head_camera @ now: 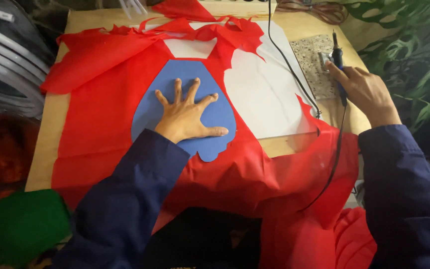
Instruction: Tracing a template with a heat tool to cut a specific shape out of synthetic fabric.
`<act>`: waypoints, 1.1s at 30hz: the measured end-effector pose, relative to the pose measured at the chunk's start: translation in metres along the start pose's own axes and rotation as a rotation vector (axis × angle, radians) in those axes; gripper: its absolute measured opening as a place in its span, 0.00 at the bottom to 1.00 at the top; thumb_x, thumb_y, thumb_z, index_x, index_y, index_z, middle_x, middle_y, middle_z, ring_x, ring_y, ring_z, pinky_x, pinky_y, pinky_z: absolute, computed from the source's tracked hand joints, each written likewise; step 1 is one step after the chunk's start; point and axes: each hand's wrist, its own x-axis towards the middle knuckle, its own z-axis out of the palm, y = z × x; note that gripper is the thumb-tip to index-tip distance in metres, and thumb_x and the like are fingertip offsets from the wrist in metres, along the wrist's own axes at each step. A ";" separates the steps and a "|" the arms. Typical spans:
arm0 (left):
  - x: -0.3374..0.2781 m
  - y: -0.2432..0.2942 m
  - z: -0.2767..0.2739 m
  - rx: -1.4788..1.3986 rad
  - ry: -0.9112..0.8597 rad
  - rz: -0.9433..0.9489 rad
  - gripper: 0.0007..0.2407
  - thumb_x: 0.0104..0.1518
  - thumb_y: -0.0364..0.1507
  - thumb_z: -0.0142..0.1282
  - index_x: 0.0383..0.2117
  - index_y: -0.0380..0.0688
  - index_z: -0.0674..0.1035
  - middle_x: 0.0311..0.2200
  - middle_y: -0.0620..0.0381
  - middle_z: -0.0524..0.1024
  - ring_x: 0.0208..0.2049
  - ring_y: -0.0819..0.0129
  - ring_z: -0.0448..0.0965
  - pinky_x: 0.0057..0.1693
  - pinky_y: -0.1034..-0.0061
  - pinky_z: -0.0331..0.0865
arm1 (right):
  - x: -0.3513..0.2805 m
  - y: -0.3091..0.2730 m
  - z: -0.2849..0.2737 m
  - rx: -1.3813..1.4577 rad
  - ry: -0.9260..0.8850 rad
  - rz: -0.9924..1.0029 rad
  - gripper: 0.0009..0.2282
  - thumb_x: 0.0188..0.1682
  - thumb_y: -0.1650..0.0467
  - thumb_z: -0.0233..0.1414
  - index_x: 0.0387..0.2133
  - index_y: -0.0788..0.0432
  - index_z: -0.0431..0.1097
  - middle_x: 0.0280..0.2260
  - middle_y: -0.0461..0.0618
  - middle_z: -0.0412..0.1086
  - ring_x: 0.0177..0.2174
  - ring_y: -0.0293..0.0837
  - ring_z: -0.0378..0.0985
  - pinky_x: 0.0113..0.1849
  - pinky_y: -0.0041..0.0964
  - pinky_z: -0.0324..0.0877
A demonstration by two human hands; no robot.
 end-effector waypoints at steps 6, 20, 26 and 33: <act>-0.001 -0.001 0.000 0.009 0.014 -0.013 0.37 0.32 0.60 0.41 0.56 0.72 0.52 0.62 0.58 0.30 0.60 0.41 0.24 0.52 0.30 0.26 | -0.001 0.014 -0.040 -0.250 0.337 0.290 0.20 0.42 0.71 0.47 0.50 0.44 0.68 0.37 0.33 0.71 0.33 0.34 0.71 0.18 0.27 0.65; 0.006 -0.016 0.020 0.000 0.166 0.073 0.38 0.30 0.62 0.41 0.54 0.70 0.57 0.61 0.51 0.39 0.59 0.35 0.32 0.49 0.26 0.27 | 0.234 -0.163 -0.084 1.035 0.245 -0.201 0.07 0.44 0.71 0.48 0.33 0.57 0.72 0.33 0.54 0.70 0.37 0.54 0.71 0.40 0.47 0.64; 0.014 -0.022 0.038 0.028 0.437 0.131 0.35 0.31 0.60 0.48 0.50 0.66 0.66 0.58 0.47 0.53 0.57 0.32 0.42 0.47 0.23 0.32 | 0.302 -0.214 -0.043 1.057 0.083 0.030 0.08 0.40 0.64 0.48 0.27 0.51 0.72 0.27 0.55 0.70 0.31 0.60 0.71 0.35 0.52 0.66; 0.010 -0.019 0.028 -0.027 0.284 0.092 0.35 0.32 0.56 0.51 0.52 0.63 0.63 0.60 0.52 0.46 0.58 0.33 0.34 0.47 0.22 0.23 | 0.318 -0.238 -0.093 1.003 -0.173 0.157 0.16 0.38 0.56 0.53 0.33 0.53 0.69 0.32 0.49 0.70 0.39 0.55 0.70 0.38 0.52 0.65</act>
